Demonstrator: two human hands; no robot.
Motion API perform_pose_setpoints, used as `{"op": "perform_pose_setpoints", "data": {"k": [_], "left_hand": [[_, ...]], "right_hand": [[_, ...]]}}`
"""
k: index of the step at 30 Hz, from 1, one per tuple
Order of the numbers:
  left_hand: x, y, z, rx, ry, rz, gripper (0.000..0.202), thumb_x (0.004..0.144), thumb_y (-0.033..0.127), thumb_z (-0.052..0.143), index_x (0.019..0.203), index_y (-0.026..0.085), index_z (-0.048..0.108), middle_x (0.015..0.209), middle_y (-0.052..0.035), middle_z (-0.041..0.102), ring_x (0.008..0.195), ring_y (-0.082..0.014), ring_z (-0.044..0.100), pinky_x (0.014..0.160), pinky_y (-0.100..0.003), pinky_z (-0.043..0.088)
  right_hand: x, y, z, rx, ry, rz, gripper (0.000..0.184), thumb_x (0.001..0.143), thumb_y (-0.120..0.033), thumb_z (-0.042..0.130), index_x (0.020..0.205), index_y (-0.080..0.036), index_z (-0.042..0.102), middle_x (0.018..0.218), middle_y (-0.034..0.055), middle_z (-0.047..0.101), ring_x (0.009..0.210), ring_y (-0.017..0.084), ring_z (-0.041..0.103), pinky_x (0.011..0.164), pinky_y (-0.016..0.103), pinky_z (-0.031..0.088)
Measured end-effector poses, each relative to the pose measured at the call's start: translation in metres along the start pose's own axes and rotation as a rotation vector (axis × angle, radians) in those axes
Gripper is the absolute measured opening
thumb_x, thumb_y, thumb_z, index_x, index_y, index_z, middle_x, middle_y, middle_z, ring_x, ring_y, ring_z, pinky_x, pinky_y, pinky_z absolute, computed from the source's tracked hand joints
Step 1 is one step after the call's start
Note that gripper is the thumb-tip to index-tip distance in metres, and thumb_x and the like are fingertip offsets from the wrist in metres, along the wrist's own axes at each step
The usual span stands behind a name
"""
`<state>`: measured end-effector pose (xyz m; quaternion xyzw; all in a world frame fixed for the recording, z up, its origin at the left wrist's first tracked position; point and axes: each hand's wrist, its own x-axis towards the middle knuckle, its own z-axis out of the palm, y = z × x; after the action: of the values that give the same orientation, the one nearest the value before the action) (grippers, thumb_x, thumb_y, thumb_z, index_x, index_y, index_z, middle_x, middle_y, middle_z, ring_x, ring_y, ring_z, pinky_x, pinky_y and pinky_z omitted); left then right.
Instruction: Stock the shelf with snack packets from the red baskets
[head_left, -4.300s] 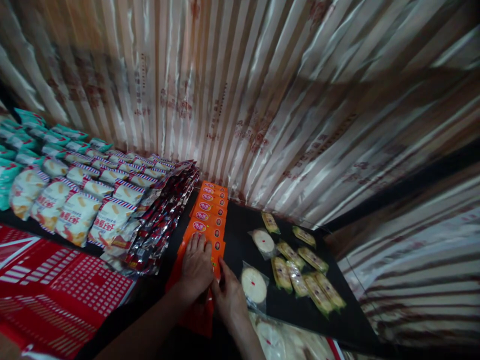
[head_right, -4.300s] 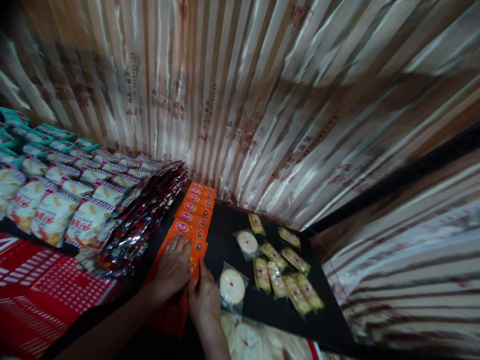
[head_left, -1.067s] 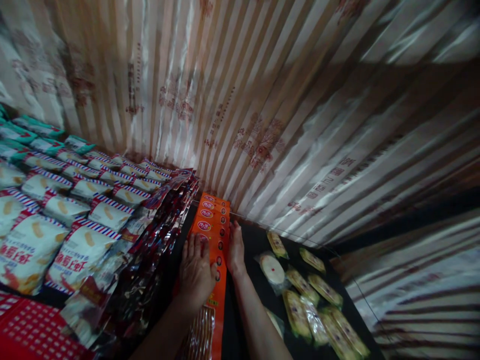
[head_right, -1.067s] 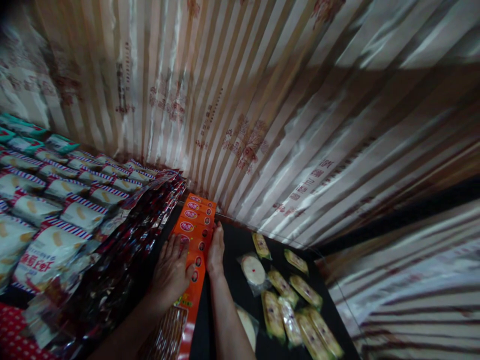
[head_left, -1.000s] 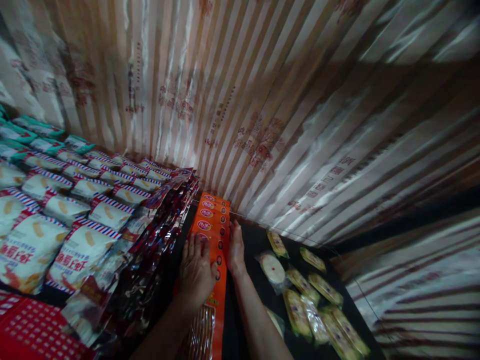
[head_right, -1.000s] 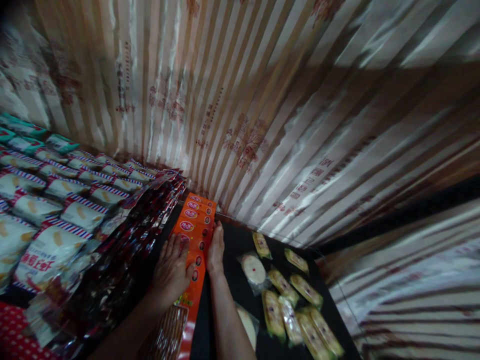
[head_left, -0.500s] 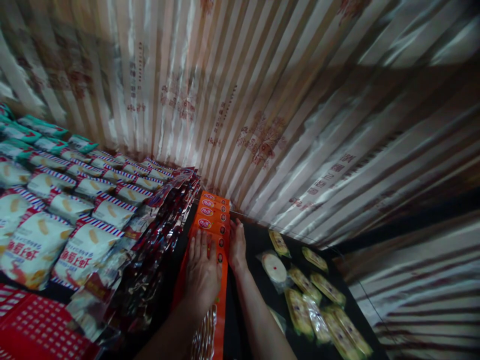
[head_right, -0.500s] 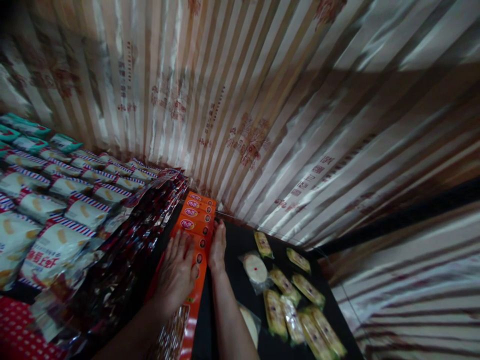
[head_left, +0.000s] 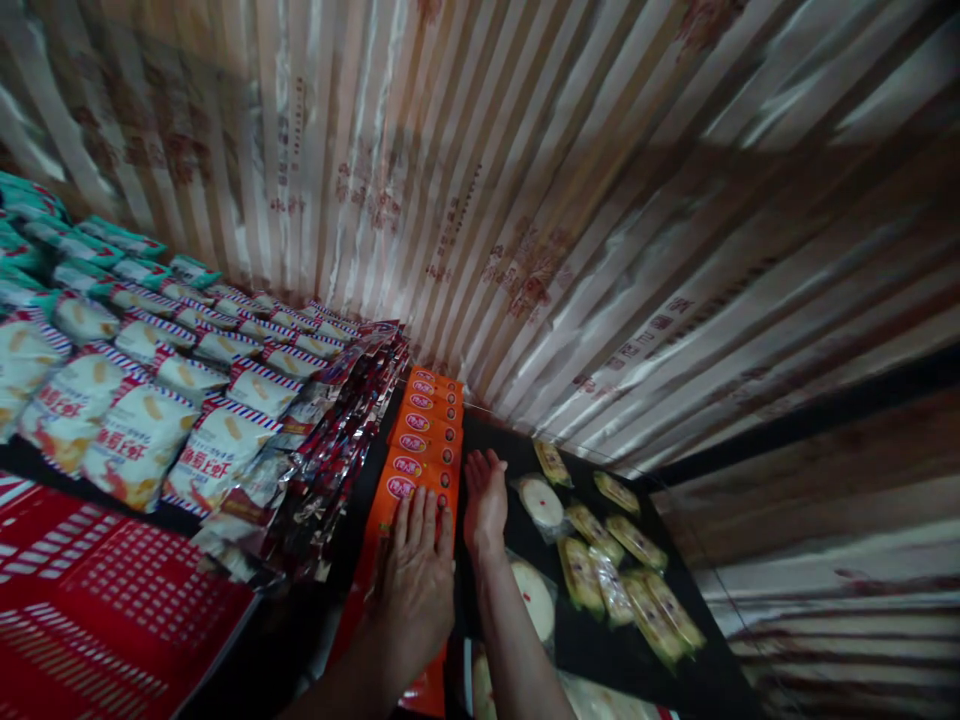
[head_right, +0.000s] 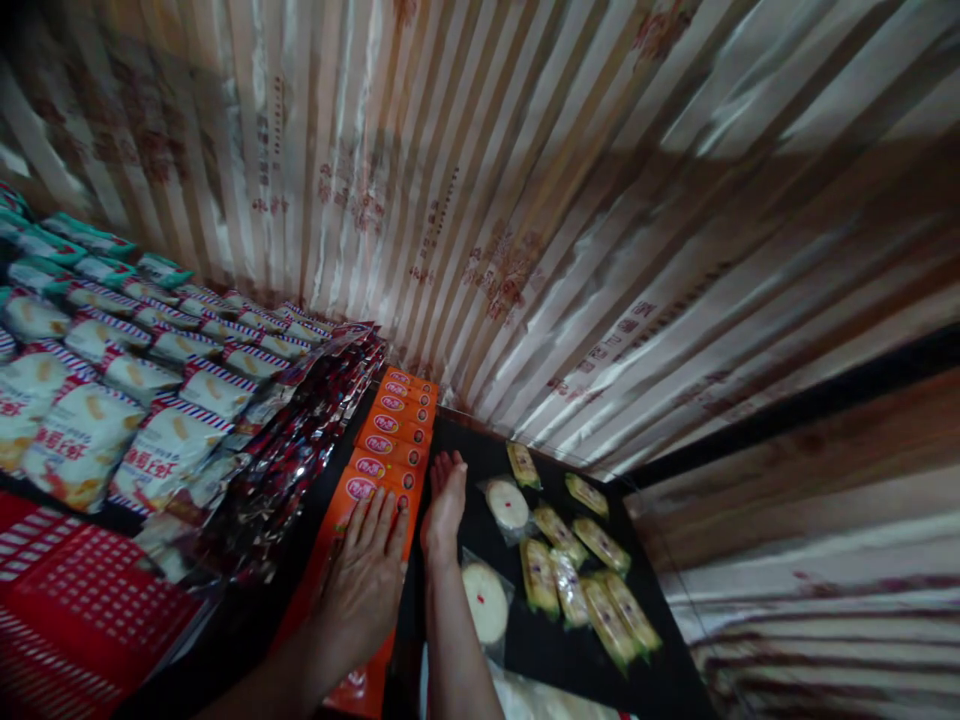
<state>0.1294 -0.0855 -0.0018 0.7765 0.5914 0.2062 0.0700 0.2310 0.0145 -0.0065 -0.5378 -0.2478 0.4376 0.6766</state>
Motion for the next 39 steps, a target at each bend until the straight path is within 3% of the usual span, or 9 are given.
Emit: {"op": "perform_pose_setpoints", "data": {"k": [7, 14, 21, 33, 39], "left_hand": [[0.001, -0.015, -0.01, -0.078, -0.126, -0.028, 0.053, 0.084, 0.032, 0.041, 0.135, 0.018, 0.04, 0.144, -0.0104, 0.034, 0.135, -0.0297, 0.024, 0.109, -0.05, 0.02], [0.004, -0.021, -0.008, -0.078, -0.111, -0.014, 0.053, 0.086, 0.039, 0.039, 0.136, 0.019, 0.039, 0.145, -0.0105, 0.031, 0.136, -0.0282, 0.022, 0.111, -0.048, 0.017], [0.008, -0.027, -0.014, -0.132, -0.186, -0.038, 0.053, 0.087, 0.038, 0.037, 0.136, 0.019, 0.039, 0.146, -0.011, 0.03, 0.136, -0.0284, 0.021, 0.111, -0.048, 0.015], [0.019, -0.031, -0.026, -0.138, -0.157, -0.114, 0.049, 0.081, 0.032, 0.044, 0.128, 0.018, 0.05, 0.14, -0.0122, 0.041, 0.134, -0.0301, 0.027, 0.11, -0.05, 0.018], [0.021, -0.029, -0.027, -0.169, -0.137, -0.127, 0.046, 0.081, 0.025, 0.042, 0.125, 0.016, 0.053, 0.138, -0.0126, 0.044, 0.132, -0.03, 0.03, 0.109, -0.048, 0.024]], "right_hand": [[-0.03, 0.015, -0.011, -0.054, -0.056, -0.035, 0.071, 0.079, -0.063, 0.042, 0.134, -0.017, 0.036, 0.136, 0.0131, 0.046, 0.124, 0.021, 0.044, 0.106, 0.04, 0.031], [-0.033, 0.02, -0.009, -0.084, -0.098, -0.049, 0.071, 0.082, -0.061, 0.039, 0.138, -0.02, 0.03, 0.137, 0.0108, 0.046, 0.123, 0.02, 0.047, 0.103, 0.039, 0.036], [-0.035, 0.022, -0.001, -0.07, -0.078, -0.034, 0.071, 0.081, -0.06, 0.041, 0.138, -0.018, 0.03, 0.137, 0.0114, 0.046, 0.123, 0.02, 0.047, 0.104, 0.038, 0.036], [-0.032, 0.033, 0.006, -0.141, -0.053, -0.047, 0.066, 0.082, -0.061, 0.038, 0.134, -0.02, 0.037, 0.136, 0.0081, 0.047, 0.123, 0.019, 0.046, 0.105, 0.038, 0.033], [-0.026, 0.029, 0.009, -0.071, -0.044, -0.05, 0.069, 0.081, -0.062, 0.04, 0.134, -0.018, 0.036, 0.137, 0.0114, 0.045, 0.123, 0.02, 0.046, 0.105, 0.039, 0.033]]}}
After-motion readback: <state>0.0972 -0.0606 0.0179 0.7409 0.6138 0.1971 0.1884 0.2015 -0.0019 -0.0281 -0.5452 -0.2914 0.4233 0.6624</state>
